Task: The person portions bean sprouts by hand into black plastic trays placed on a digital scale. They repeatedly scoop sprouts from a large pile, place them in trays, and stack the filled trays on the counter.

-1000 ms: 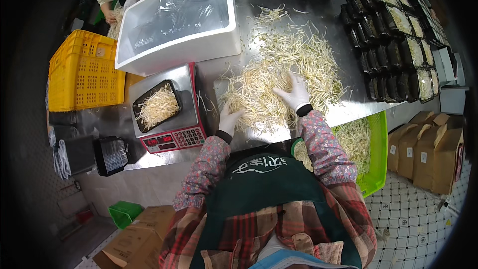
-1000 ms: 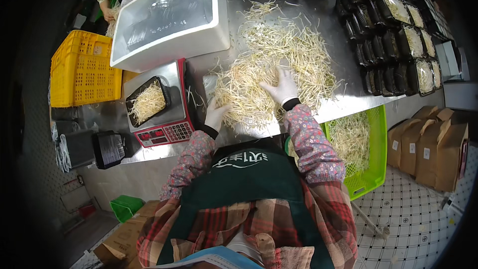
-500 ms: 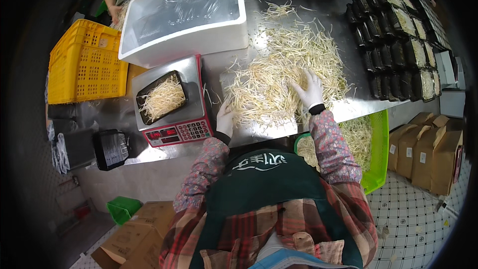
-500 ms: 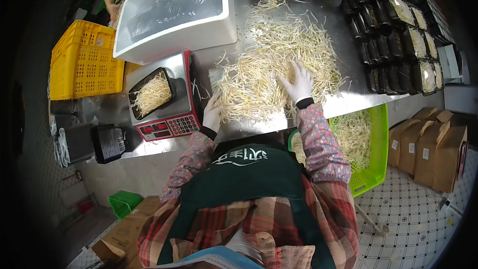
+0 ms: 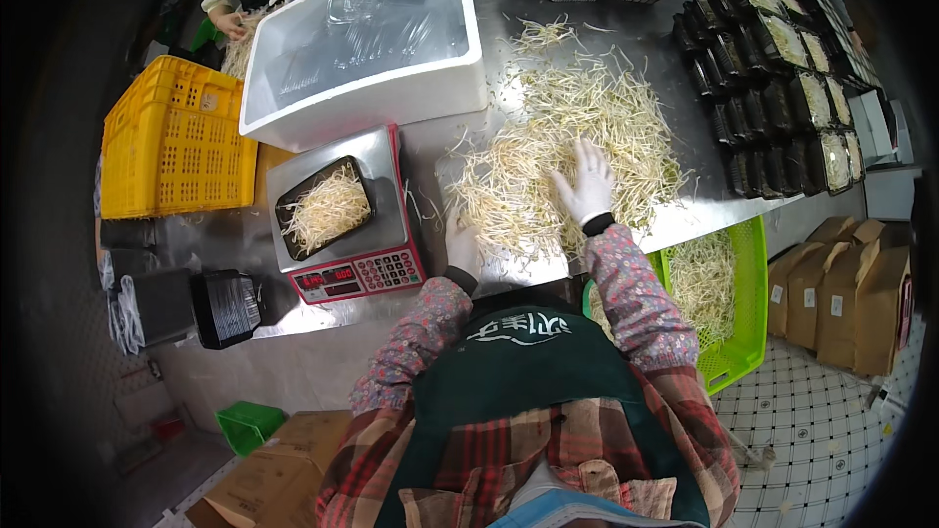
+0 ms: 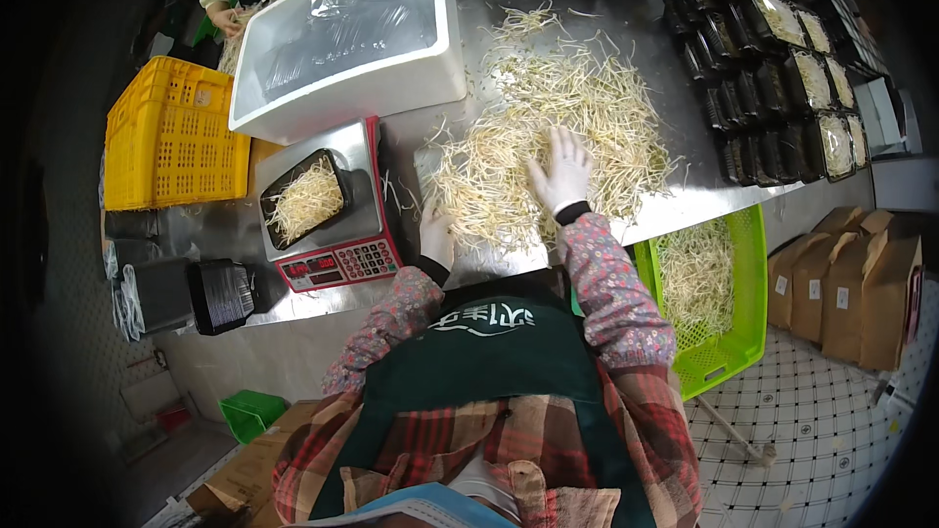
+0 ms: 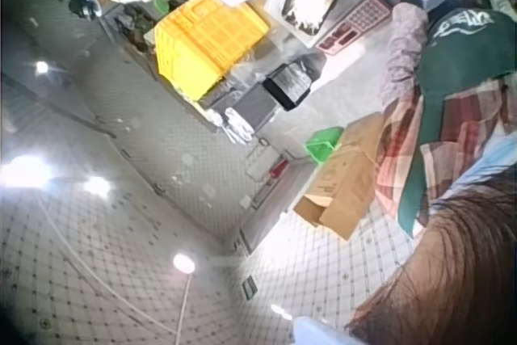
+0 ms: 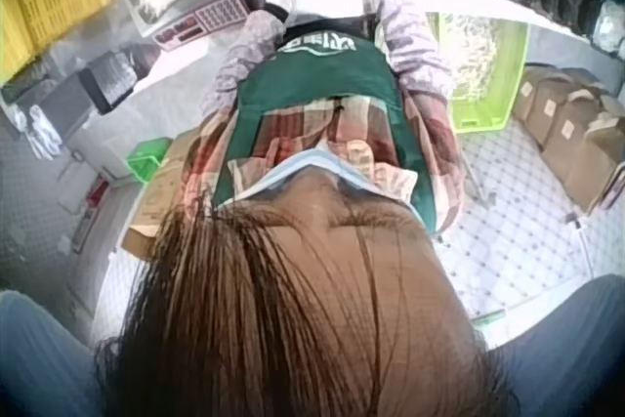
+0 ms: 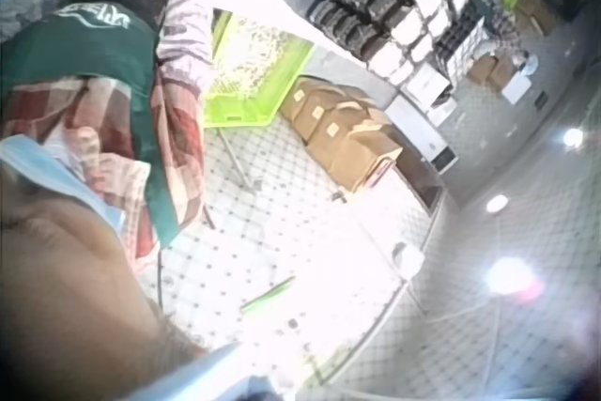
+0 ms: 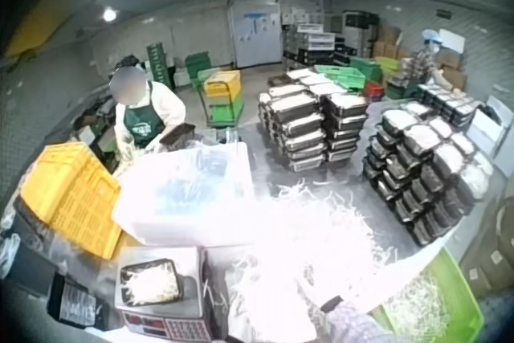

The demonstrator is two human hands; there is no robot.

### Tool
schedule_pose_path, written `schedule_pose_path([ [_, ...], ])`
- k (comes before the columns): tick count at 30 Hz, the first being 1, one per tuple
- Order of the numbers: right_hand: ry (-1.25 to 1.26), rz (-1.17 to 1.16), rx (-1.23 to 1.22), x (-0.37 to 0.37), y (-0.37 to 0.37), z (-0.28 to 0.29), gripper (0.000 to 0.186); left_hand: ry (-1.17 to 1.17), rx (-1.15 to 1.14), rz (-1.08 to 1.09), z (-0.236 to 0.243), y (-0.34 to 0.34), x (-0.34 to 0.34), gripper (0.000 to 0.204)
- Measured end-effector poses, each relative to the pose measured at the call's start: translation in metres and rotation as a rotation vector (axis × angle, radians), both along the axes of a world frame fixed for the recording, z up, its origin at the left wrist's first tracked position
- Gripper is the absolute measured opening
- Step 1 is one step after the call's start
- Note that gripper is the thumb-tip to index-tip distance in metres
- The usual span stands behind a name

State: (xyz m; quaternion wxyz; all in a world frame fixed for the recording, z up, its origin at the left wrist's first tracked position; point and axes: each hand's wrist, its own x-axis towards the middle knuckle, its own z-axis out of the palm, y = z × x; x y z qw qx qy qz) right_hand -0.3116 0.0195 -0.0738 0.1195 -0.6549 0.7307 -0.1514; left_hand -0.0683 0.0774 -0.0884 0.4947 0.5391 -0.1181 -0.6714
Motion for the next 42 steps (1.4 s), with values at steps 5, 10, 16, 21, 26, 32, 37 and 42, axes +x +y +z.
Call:
schedule_pose_path([
  [5,-0.151,0.520,0.155,0.058,0.030,0.000,0.070,0.023,-0.153,-0.137,0.009,0.011,-0.012,0.080],
  [10,-0.237,-0.039,-0.175,-0.006,0.057,0.002,0.081,-1.093,-0.669,-0.737,0.017,0.019,0.032,0.095],
  [16,-0.038,0.277,0.032,0.036,0.107,0.005,0.122,-1.500,-0.788,-1.276,0.046,-0.019,0.029,0.111],
  [21,0.149,0.093,0.189,-0.005,0.042,0.033,0.135,-1.600,-0.937,-1.377,0.044,-0.093,-0.012,0.115],
  [26,0.065,0.108,0.392,-0.035,-0.012,0.037,0.111,-1.334,-0.995,-1.209,-0.005,-0.142,-0.026,0.081],
  [32,-0.306,0.080,0.134,-0.070,-0.001,0.054,0.061,-1.140,-1.067,-0.825,0.020,-0.117,0.001,0.036],
  [37,-0.199,0.383,0.067,-0.009,0.049,0.031,0.054,-1.282,-0.831,-0.768,0.020,-0.067,0.028,0.047],
  [42,0.052,0.446,0.049,-0.001,0.030,-0.008,0.056,-1.374,-0.795,-0.859,0.004,-0.066,0.019,0.044],
])
